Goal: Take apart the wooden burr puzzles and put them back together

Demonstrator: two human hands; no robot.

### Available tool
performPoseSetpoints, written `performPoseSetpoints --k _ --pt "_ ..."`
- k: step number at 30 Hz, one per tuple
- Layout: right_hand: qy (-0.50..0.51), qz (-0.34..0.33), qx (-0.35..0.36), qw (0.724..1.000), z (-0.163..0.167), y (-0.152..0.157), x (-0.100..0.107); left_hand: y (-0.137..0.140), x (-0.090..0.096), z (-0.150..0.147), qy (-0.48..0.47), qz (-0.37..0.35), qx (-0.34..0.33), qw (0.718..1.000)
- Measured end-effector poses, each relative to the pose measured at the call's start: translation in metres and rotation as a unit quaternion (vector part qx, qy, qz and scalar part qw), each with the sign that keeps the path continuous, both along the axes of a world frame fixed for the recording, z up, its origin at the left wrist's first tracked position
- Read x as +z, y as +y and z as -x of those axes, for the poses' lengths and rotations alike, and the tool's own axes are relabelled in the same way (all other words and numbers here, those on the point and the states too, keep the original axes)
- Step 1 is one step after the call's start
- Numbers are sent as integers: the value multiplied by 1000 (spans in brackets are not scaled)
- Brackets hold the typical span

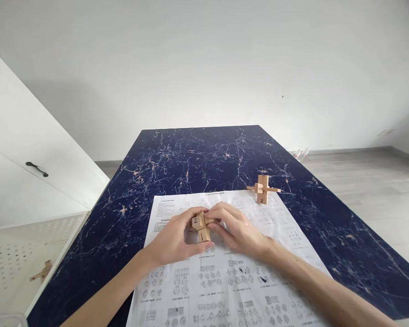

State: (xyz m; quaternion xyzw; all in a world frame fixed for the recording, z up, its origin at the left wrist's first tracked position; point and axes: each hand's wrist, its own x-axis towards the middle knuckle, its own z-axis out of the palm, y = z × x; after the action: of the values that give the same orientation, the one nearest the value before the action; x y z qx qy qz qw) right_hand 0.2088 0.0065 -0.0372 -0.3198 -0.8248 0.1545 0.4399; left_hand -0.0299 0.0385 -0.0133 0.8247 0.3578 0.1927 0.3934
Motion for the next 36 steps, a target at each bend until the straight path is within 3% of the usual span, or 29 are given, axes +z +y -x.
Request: performPoseSetpoints --k 6,16,22,28,36 --pt "20 80 -59 995 -2 -2 2 -1 6 -4 -76 44 -2 996" --pt "16 95 -56 994 -2 -6 4 1 9 -3 -80 91 -28 992" --pt "5 74 -49 996 -3 -6 3 1 9 -1 -62 77 -35 995" --pt "35 108 -52 992 -1 -7 7 2 10 -2 -65 67 -27 995" --pt "104 158 -131 973 3 -6 0 1 1 -4 -63 -33 33 997"
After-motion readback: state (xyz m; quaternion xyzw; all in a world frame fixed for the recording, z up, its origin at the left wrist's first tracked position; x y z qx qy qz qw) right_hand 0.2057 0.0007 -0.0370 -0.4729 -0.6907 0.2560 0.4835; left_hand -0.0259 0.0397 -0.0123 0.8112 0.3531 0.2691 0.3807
